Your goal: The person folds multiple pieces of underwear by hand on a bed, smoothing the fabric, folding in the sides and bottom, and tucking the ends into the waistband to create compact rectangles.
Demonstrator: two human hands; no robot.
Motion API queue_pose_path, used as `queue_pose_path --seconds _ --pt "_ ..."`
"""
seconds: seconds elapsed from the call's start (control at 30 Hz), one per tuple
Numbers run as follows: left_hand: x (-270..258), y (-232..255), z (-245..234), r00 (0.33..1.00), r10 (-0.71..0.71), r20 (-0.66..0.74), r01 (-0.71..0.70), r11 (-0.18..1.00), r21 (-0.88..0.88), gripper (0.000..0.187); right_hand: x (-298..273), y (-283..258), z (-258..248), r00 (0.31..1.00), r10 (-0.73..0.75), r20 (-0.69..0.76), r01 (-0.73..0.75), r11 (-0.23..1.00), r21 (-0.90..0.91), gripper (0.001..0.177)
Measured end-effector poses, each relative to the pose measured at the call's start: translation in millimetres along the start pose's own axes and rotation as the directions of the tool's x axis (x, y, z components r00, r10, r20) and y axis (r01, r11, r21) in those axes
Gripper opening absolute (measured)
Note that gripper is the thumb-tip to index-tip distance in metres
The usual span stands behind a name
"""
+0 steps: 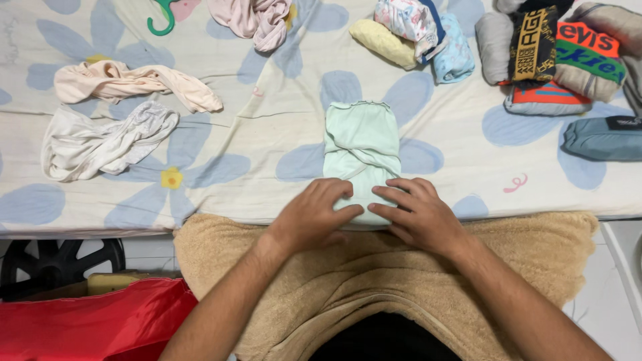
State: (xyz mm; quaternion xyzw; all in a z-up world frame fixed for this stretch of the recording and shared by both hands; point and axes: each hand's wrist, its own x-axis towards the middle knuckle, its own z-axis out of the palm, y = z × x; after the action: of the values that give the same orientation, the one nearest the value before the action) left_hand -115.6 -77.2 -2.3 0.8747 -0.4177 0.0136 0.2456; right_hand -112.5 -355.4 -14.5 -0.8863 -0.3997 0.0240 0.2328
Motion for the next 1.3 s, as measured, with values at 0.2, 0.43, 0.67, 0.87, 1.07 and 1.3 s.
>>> queue_pose_path --seconds 0.2,0.43,0.67,0.87,1.07,1.3 --pt "-11.9 7.7 25.6 0.969 0.037 -0.246 0.015 0.978 0.208 0.028 8.0 -2.9 7.9 0.993 0.069 -0.096 -0.056 0.99 0.133 0.027" --pt "-5.7 5.2 18.1 0.944 -0.031 -0.328 -0.007 0.993 -0.114 0.012 2.3 -9.8 2.7 0.976 0.188 -0.11 -0.156 0.955 0.253 0.01" --pt "28.4 -1.0 12.2 0.867 -0.384 -0.318 0.338 0.921 -0.192 0.021 27.4 0.5 -3.3 0.828 0.534 -0.169 -0.434 0.802 0.41 0.029" --pt "36.2 -2.0 8.3 0.847 -0.393 -0.359 0.363 0.919 -0.152 0.02 34.9 -18.3 -5.3 0.926 0.04 -0.375 -0.067 0.996 -0.058 0.02" --pt "25.2 -4.9 4.1 0.881 -0.334 -0.335 0.299 0.942 -0.153 0.028 25.0 -31.7 8.7 0.964 0.093 -0.248 -0.117 0.99 -0.083 0.024" --pt "24.6 -6.8 3.3 0.919 -0.294 -0.264 0.274 0.955 -0.11 0.02 21.6 -31.6 16.1 0.977 0.118 -0.18 -0.14 0.983 -0.118 0.038"
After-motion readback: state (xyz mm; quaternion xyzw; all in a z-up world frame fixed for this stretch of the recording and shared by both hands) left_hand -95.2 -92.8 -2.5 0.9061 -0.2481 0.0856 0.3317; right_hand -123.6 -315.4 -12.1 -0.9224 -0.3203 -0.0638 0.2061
